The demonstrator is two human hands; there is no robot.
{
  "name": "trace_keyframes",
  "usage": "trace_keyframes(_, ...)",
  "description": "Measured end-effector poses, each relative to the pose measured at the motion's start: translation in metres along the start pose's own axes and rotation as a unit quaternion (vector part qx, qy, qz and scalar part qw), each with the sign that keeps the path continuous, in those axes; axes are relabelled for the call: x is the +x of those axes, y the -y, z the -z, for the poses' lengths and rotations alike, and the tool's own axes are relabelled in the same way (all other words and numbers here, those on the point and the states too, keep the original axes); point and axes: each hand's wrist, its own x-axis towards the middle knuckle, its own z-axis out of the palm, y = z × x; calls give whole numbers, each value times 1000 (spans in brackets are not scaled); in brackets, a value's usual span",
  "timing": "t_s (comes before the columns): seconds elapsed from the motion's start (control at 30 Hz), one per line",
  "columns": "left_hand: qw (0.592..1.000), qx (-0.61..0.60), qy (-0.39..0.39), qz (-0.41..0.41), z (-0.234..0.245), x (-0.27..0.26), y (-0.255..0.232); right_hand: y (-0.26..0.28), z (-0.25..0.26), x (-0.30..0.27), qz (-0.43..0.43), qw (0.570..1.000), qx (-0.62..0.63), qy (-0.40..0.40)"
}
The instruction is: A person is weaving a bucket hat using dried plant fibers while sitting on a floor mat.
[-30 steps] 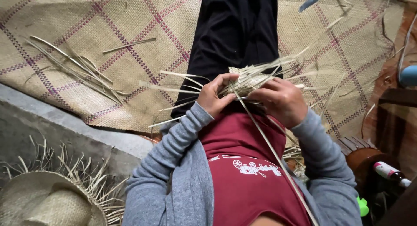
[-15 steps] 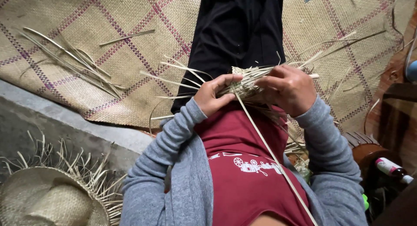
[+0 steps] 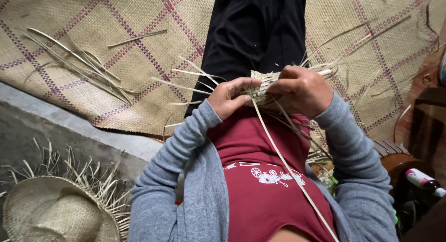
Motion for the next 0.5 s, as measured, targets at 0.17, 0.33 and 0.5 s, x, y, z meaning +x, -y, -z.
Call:
trace_keyframes(0.17, 999, -23, 40, 2, 1, 3, -9, -8, -9, -3, -29, 997, 75, -3)
trace_keyframes(0.33, 998, -9, 58, -30, 6, 24, -19, -6, -14, -4, -50, 995, 76, -39)
trace_keyframes(0.5, 984, 137, 35, -107, 13, 51, -38, -9, -1, 3, -80, 991, 37, -102)
